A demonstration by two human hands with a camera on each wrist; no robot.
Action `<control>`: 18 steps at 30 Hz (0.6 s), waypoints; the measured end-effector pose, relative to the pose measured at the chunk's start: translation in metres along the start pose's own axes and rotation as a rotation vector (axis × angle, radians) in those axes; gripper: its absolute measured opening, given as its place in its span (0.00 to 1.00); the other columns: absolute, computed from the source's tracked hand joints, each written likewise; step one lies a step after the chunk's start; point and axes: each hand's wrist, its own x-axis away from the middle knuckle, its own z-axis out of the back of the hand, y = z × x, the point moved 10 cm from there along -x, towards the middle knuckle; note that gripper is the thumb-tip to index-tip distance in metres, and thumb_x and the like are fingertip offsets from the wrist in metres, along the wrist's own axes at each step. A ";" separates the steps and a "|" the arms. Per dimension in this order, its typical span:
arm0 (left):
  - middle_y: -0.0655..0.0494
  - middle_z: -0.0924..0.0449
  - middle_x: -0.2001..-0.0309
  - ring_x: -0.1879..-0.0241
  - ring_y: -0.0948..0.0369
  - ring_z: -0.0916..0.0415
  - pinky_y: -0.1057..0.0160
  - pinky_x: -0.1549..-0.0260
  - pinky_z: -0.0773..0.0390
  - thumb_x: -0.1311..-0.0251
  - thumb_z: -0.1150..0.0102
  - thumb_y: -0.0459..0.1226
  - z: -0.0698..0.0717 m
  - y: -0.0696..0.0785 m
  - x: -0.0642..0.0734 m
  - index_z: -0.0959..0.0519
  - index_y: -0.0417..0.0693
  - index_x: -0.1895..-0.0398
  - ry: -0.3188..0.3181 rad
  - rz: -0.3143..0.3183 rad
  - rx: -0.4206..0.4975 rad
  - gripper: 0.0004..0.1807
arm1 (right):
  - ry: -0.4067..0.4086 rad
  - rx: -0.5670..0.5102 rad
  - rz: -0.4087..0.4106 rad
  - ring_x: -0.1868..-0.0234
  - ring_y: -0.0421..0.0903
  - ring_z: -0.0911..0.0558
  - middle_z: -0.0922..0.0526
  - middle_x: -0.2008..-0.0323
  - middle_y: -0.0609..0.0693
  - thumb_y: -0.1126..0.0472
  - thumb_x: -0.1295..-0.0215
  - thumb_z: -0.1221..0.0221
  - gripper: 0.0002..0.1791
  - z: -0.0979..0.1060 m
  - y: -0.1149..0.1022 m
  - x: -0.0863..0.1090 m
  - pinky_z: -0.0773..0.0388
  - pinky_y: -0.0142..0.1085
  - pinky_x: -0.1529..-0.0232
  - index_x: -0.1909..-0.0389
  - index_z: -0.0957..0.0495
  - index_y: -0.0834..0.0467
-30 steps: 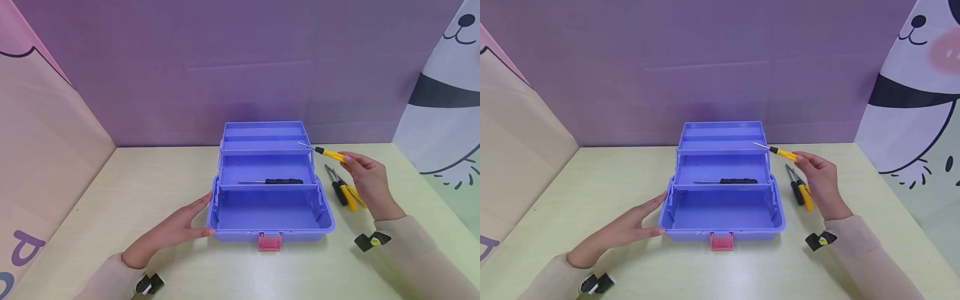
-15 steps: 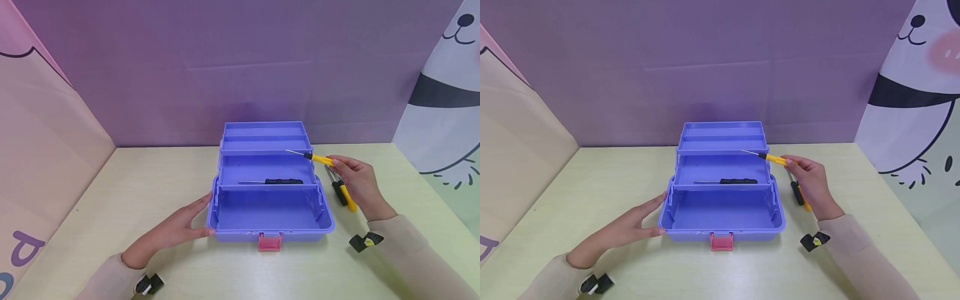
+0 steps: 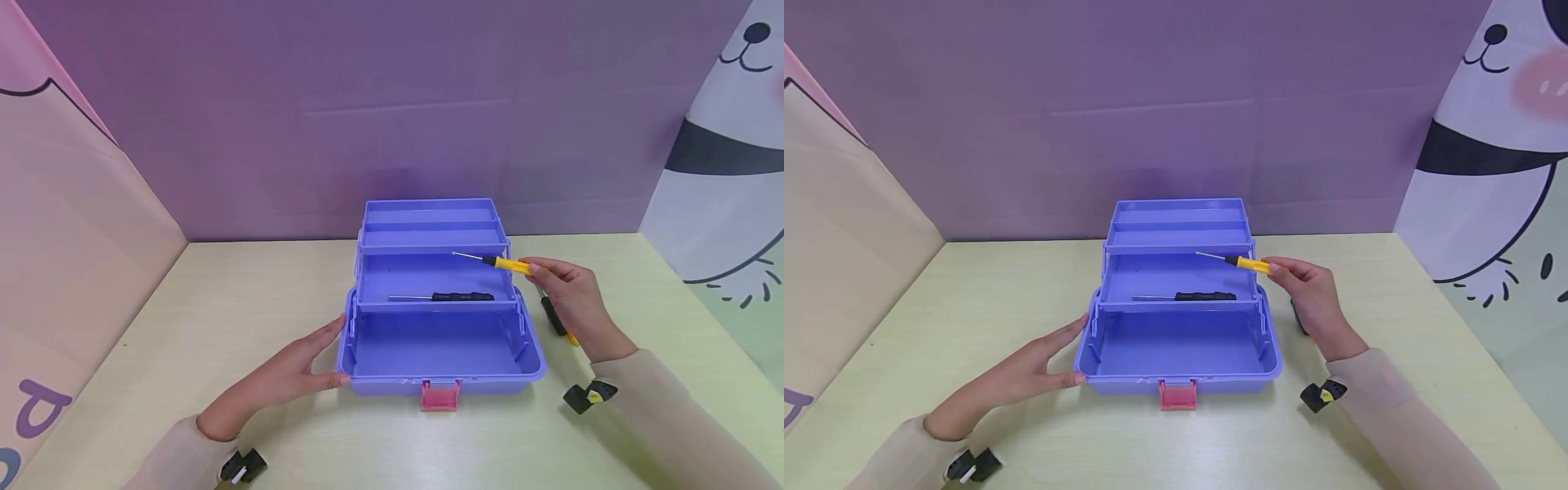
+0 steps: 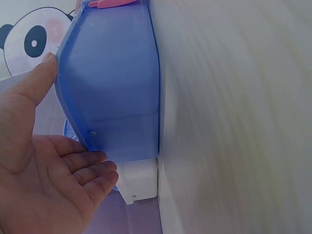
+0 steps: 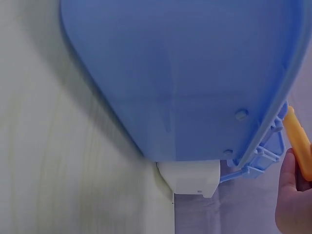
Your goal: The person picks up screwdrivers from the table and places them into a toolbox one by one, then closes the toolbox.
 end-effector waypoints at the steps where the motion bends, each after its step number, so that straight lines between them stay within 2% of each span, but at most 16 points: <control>1: 0.45 0.52 0.27 0.29 0.48 0.51 0.47 0.35 0.43 0.45 0.39 0.55 0.000 0.000 0.000 0.52 0.38 0.27 0.000 0.001 -0.002 0.51 | -0.006 0.007 0.003 0.58 0.35 0.19 0.15 0.61 0.40 0.60 0.37 0.40 0.07 -0.001 0.000 0.000 0.24 0.25 0.53 0.61 0.15 0.53; 5: 0.45 0.51 0.27 0.30 0.47 0.51 0.47 0.35 0.43 0.45 0.39 0.55 0.001 0.001 0.001 0.52 0.38 0.27 0.005 -0.003 -0.006 0.51 | -0.040 0.069 0.019 0.56 0.35 0.19 0.15 0.61 0.40 0.60 0.36 0.40 0.11 -0.006 0.001 -0.002 0.24 0.25 0.51 0.56 0.16 0.58; 10: 0.45 0.51 0.27 0.30 0.48 0.50 0.47 0.35 0.43 0.45 0.38 0.54 0.001 0.001 0.001 0.51 0.38 0.27 0.009 -0.005 -0.012 0.51 | -0.063 0.243 -0.002 0.53 0.36 0.21 0.16 0.58 0.38 0.53 0.35 0.41 0.21 -0.011 0.002 -0.004 0.26 0.22 0.50 0.48 0.22 0.64; 14: 0.45 0.51 0.27 0.30 0.48 0.50 0.47 0.35 0.43 0.45 0.38 0.54 0.002 0.001 0.000 0.51 0.38 0.27 0.012 -0.009 -0.013 0.51 | -0.056 0.372 -0.016 0.51 0.36 0.22 0.17 0.57 0.37 0.46 0.36 0.43 0.27 -0.013 0.002 -0.005 0.27 0.21 0.50 0.46 0.23 0.64; 18: 0.45 0.51 0.27 0.30 0.48 0.51 0.47 0.35 0.44 0.45 0.38 0.54 0.002 0.001 0.000 0.51 0.38 0.27 0.012 -0.006 -0.015 0.51 | -0.080 0.365 -0.013 0.49 0.37 0.23 0.16 0.58 0.37 0.47 0.36 0.42 0.27 -0.017 0.001 -0.007 0.27 0.22 0.50 0.46 0.23 0.64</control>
